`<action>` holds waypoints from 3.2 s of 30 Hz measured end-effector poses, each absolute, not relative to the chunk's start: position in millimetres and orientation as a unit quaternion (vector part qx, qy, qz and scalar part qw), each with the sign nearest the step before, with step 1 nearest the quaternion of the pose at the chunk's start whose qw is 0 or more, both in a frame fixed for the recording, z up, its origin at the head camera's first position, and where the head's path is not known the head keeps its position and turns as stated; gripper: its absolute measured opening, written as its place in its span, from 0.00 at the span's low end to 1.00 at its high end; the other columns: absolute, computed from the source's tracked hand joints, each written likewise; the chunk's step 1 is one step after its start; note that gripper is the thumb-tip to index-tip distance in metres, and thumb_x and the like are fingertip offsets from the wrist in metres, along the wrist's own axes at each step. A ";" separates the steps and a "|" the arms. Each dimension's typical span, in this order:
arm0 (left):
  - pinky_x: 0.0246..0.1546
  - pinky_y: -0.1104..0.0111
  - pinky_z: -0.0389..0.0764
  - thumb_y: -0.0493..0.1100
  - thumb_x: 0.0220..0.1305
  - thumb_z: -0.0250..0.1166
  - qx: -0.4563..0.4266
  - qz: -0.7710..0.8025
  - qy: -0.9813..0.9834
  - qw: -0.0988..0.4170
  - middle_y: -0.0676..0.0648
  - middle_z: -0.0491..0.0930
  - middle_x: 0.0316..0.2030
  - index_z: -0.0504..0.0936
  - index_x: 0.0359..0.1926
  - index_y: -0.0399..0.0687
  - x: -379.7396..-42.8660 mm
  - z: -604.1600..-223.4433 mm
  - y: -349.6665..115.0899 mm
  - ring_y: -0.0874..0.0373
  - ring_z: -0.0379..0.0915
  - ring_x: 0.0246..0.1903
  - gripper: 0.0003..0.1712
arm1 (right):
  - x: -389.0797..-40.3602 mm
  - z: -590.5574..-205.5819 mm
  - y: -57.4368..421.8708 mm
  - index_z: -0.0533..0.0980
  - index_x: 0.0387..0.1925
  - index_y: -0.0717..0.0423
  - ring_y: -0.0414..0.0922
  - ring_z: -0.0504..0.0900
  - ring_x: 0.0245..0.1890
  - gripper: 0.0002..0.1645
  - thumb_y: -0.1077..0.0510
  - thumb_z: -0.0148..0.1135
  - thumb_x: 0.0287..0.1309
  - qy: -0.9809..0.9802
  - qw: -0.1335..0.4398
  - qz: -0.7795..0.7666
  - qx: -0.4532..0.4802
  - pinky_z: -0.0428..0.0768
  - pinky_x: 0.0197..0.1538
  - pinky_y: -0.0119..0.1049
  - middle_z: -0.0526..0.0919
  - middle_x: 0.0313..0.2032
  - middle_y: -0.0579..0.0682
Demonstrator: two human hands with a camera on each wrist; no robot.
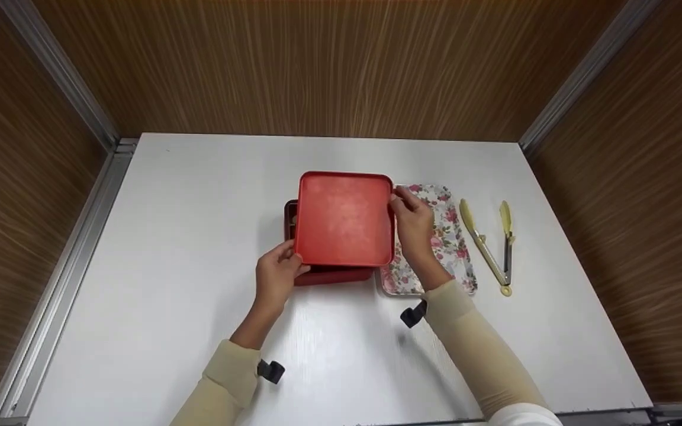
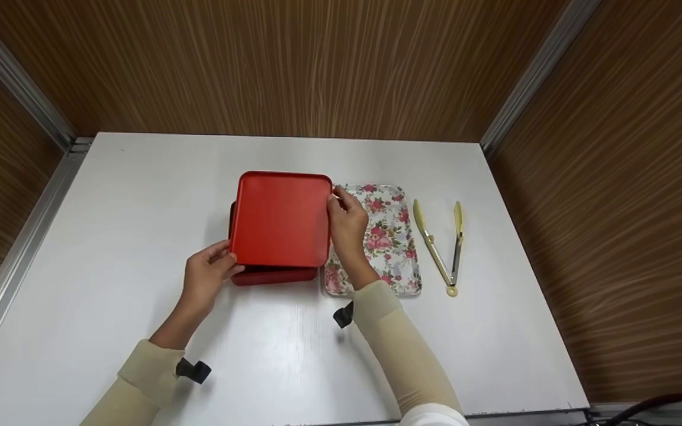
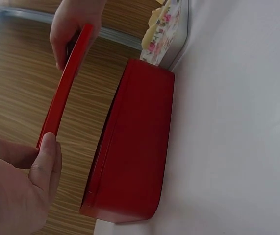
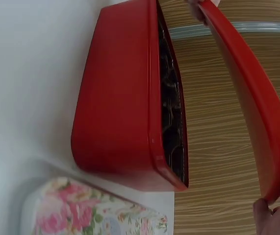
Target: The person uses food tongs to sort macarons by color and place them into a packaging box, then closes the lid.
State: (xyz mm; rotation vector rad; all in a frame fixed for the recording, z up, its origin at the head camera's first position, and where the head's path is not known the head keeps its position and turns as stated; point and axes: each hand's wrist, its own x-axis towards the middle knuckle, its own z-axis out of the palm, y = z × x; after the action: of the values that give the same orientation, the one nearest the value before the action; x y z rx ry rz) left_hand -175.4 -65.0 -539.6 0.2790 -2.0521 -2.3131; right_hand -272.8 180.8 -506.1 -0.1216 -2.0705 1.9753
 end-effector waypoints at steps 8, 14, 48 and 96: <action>0.38 0.67 0.83 0.30 0.65 0.54 0.090 -0.740 -0.667 -0.004 0.36 0.76 0.42 0.71 0.61 0.31 -173.1 -549.4 -62.6 0.51 0.82 0.37 0.22 | -280.4 -507.5 198.9 0.76 0.56 0.61 0.47 0.84 0.43 0.21 0.58 0.61 0.63 -0.727 0.108 0.677 -0.017 0.81 0.46 0.34 0.82 0.49 0.60; 0.37 0.67 0.83 0.29 0.65 0.55 0.096 -0.745 -0.660 -0.005 0.36 0.77 0.42 0.73 0.59 0.31 -171.3 -550.9 -60.7 0.52 0.82 0.36 0.21 | -287.4 -508.6 204.5 0.76 0.55 0.64 0.43 0.84 0.40 0.23 0.55 0.62 0.63 -0.739 0.089 0.668 -0.012 0.81 0.43 0.33 0.83 0.44 0.59; 0.34 0.64 0.84 0.39 0.71 0.53 0.092 -0.760 -0.643 -0.026 0.36 0.79 0.40 0.76 0.56 0.34 -187.0 -550.9 -61.3 0.51 0.82 0.29 0.18 | -296.3 -478.3 214.4 0.83 0.45 0.57 0.44 0.80 0.34 0.19 0.48 0.64 0.60 -0.782 0.105 0.614 0.003 0.79 0.34 0.33 0.84 0.35 0.53; 0.50 0.66 0.78 0.44 0.66 0.62 0.099 -0.792 -0.600 0.055 0.41 0.80 0.45 0.81 0.44 0.33 -266.5 -540.0 -72.7 0.55 0.79 0.47 0.16 | -234.1 -463.7 201.3 0.79 0.50 0.68 0.48 0.80 0.53 0.23 0.58 0.68 0.55 -0.639 0.198 0.743 0.025 0.76 0.56 0.37 0.83 0.49 0.59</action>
State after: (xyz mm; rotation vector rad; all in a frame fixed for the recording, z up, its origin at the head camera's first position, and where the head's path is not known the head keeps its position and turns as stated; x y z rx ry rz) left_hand -266.5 -72.7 -540.0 0.3001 -1.8237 -2.4041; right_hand -234.1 201.3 -463.7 0.0697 -1.7898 2.0784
